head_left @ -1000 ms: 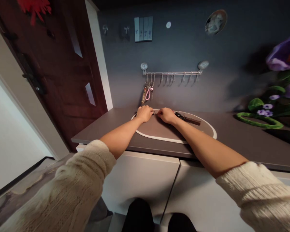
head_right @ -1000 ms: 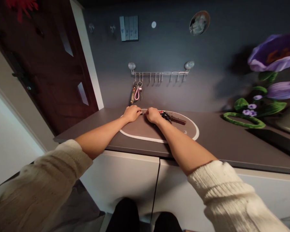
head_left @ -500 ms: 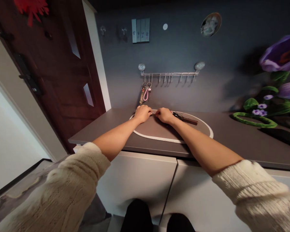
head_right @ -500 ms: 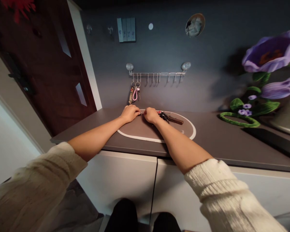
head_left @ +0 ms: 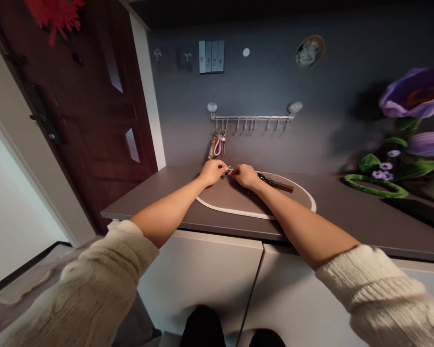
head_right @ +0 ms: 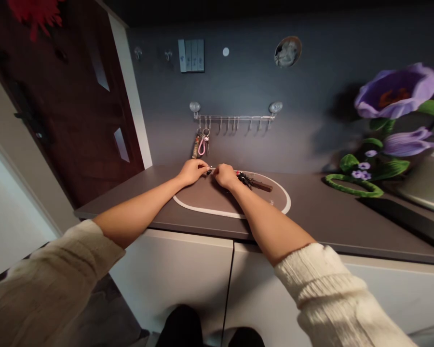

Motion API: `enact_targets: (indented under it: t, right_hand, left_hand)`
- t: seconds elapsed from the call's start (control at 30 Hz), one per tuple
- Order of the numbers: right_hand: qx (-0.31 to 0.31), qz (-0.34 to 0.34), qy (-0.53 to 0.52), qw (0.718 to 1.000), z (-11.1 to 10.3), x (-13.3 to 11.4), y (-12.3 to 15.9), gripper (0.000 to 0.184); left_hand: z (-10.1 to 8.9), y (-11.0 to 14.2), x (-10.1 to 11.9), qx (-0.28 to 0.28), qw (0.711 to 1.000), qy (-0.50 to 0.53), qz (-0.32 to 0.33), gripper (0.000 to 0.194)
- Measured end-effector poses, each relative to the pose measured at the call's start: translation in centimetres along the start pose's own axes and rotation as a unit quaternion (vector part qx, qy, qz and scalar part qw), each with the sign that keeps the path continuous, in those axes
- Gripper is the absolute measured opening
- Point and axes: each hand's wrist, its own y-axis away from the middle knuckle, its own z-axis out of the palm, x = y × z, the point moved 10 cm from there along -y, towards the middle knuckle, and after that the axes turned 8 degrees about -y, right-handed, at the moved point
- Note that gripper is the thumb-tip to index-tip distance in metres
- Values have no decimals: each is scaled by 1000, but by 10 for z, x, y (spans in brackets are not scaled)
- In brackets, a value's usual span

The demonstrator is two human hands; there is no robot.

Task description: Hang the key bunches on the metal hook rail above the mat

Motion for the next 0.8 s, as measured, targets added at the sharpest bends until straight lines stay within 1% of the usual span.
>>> enact_targets:
  t: [0.17,0.27,0.37,0.47,0.57,0.7,0.8]
  right_hand:
    - [59,13,-55,997,-13,2,1,23]
    - [99,11,-122,987,-21,3,1,21]
    - [122,13,-206,971,-24,5,1,18]
    - [125,18,-295,947,-22,7,0,16]
    - [116,20,-368,922,-19,7,0,17]
    - [104,15,-433,895,-17,6,0,14]
    - [99,6,-454,886,-14,7,-1,13]
  left_hand:
    - [-2,-2,-9,21,993,110,-41,12]
    - [-1,-1,-15,30,979,189,-67,12]
    - [1,-1,-20,32,963,255,-86,13]
    - [4,0,-23,27,945,309,-101,12]
    - [7,0,-26,19,933,339,-121,12]
    - [7,1,-25,17,936,329,-122,14]
    - [6,2,-21,16,941,319,-112,14]
